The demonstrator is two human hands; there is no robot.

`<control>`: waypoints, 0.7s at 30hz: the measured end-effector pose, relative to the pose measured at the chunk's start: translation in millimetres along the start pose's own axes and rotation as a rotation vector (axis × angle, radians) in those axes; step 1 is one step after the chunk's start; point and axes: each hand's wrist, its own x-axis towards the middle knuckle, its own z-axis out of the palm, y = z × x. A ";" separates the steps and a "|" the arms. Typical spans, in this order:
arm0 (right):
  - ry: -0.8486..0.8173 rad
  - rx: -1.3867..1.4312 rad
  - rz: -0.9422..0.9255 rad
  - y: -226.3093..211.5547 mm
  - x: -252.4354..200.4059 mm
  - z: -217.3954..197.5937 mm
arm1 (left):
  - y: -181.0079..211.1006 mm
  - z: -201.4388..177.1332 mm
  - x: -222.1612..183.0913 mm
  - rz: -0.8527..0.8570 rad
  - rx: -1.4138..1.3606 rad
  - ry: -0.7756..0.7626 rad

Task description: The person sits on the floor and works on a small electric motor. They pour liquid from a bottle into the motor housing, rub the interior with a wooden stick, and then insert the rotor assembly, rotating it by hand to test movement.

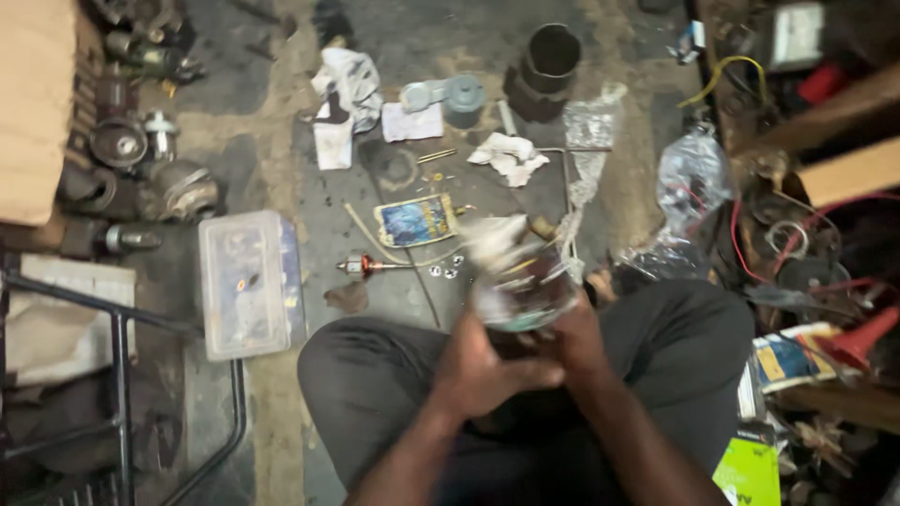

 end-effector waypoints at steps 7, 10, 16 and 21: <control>-0.573 -1.146 -0.206 -31.4 67.6 50.9 | -35.4 -42.0 6.8 0.028 -0.230 0.576; -0.842 -1.168 0.074 -62.9 129.5 50.2 | -43.5 -91.7 0.3 0.097 -0.015 0.803; -0.104 -1.363 -0.035 -6.5 376.6 23.3 | -52.5 -103.0 -9.0 -0.071 -0.122 0.934; -0.222 -1.749 -0.561 76.3 574.5 7.6 | -41.6 -103.0 3.1 0.241 0.539 0.689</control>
